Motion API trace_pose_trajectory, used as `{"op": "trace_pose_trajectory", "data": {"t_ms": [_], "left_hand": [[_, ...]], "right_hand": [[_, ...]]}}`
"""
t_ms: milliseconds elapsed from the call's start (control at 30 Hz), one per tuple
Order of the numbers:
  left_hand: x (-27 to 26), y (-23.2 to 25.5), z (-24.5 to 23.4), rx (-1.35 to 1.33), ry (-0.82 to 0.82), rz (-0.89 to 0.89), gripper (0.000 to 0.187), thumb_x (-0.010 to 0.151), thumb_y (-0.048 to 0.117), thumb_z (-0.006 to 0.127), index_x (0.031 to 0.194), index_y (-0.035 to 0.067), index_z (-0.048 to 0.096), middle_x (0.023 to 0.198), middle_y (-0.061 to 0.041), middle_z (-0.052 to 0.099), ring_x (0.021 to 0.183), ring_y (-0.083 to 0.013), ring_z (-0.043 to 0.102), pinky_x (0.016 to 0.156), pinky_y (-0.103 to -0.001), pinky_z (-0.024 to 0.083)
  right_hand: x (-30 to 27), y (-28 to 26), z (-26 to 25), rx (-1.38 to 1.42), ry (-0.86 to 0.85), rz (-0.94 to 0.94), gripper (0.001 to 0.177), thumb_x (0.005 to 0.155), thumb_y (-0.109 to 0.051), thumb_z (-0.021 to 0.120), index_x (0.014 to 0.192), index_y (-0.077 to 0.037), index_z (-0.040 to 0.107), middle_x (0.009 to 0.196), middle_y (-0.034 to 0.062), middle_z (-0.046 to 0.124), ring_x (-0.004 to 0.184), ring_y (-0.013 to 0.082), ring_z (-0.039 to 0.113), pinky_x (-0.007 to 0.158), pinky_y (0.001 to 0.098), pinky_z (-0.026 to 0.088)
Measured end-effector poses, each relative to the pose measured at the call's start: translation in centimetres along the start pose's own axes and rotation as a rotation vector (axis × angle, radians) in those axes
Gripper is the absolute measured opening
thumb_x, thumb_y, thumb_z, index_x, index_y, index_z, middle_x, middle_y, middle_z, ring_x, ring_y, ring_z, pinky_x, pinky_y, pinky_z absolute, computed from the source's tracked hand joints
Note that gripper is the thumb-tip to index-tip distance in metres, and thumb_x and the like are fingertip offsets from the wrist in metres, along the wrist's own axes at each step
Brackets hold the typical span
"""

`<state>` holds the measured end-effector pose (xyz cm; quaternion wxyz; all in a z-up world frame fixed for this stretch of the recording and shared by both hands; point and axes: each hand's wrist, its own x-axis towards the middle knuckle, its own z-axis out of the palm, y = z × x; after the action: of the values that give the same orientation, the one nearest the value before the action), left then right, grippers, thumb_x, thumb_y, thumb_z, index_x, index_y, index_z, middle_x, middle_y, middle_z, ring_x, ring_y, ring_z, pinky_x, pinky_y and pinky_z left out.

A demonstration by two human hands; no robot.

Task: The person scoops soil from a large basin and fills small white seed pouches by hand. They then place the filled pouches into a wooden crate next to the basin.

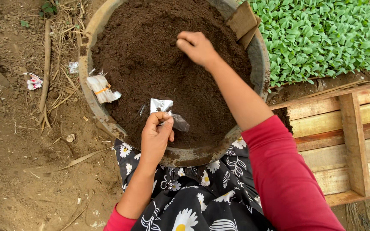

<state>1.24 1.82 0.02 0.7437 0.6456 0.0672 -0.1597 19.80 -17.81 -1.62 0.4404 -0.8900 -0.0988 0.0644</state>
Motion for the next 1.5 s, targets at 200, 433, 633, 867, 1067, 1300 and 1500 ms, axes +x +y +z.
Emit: {"op": "trace_pose_trajectory", "data": {"t_ms": [200,433,633,867,1067,1300,1500], "left_hand": [[-1.1,3.0,0.1,0.442,0.022,0.375,0.010,0.088,0.009,0.049,0.093,0.009,0.058,0.093,-0.006,0.043,0.075,-0.0198,0.050,0.068,-0.033,0.047],[-0.9,1.7,1.4,0.764,0.017,0.516,0.014,0.087,0.014,0.051,0.090,0.005,0.061,0.110,-0.018,0.042,0.105,-0.0376,0.047,0.091,-0.057,0.035],[0.1,-0.8,2.8,1.012,0.000,0.747,0.017,0.091,0.022,0.049,0.084,0.009,0.059,0.112,-0.012,0.045,0.115,-0.0353,0.041,0.093,-0.068,0.021],[0.0,-1.1,3.7,1.129,-0.072,0.817,0.010,0.085,0.015,0.057,0.083,0.006,0.059,0.105,-0.014,0.046,0.111,-0.0350,0.042,0.092,-0.072,0.023],[-1.4,0.5,4.5,0.893,-0.071,0.921,0.014,0.086,0.016,0.053,0.082,0.004,0.056,0.097,-0.015,0.048,0.102,-0.0333,0.045,0.101,-0.060,0.020],[-2.5,3.1,5.6,-0.343,-0.045,-0.011,0.033,0.095,0.026,0.025,0.117,0.009,0.043,0.047,0.000,0.033,0.034,-0.0075,0.036,0.088,-0.056,0.046],[0.6,-1.5,2.3,-0.650,-0.147,-0.346,0.036,0.096,0.035,0.027,0.111,0.007,0.044,0.092,-0.015,0.047,0.067,-0.0120,0.049,0.045,-0.016,0.042]], "right_hand": [[-6.0,-2.3,4.2,-0.306,-0.291,0.118,0.062,0.078,-0.064,0.045,0.111,-0.012,0.056,0.104,0.0189,0.050,0.097,0.0371,0.053,0.081,0.0478,0.045],[-11.6,-2.3,3.2,0.130,-0.160,0.499,0.037,0.074,-0.047,0.060,0.102,-0.023,0.061,0.101,0.0102,0.055,0.099,0.0293,0.055,0.083,0.0384,0.046],[-13.1,-3.7,0.7,1.157,0.002,0.683,0.021,0.084,-0.021,0.054,0.095,-0.003,0.057,0.088,0.0170,0.058,0.080,0.0272,0.061,0.068,0.0451,0.053],[-14.3,-7.1,0.2,1.028,-0.001,0.381,0.007,0.083,-0.010,0.054,0.081,-0.005,0.058,0.075,0.0111,0.059,0.071,0.0204,0.061,0.063,0.0376,0.052],[-16.6,-10.0,-1.6,-0.069,-0.281,0.038,0.026,0.083,-0.005,0.049,0.107,-0.003,0.054,0.114,0.0209,0.041,0.110,0.0419,0.044,0.088,0.0566,0.039],[-16.9,-10.9,-1.4,0.013,-0.217,0.004,0.016,0.085,-0.007,0.050,0.100,-0.005,0.055,0.102,0.0128,0.048,0.104,0.0355,0.050,0.084,0.0526,0.044],[-18.0,-9.0,-2.9,-0.169,-0.359,0.442,0.066,0.086,-0.044,0.048,0.131,-0.002,0.028,0.127,0.0311,0.027,0.117,0.0479,0.034,0.089,0.0609,0.038]]}}
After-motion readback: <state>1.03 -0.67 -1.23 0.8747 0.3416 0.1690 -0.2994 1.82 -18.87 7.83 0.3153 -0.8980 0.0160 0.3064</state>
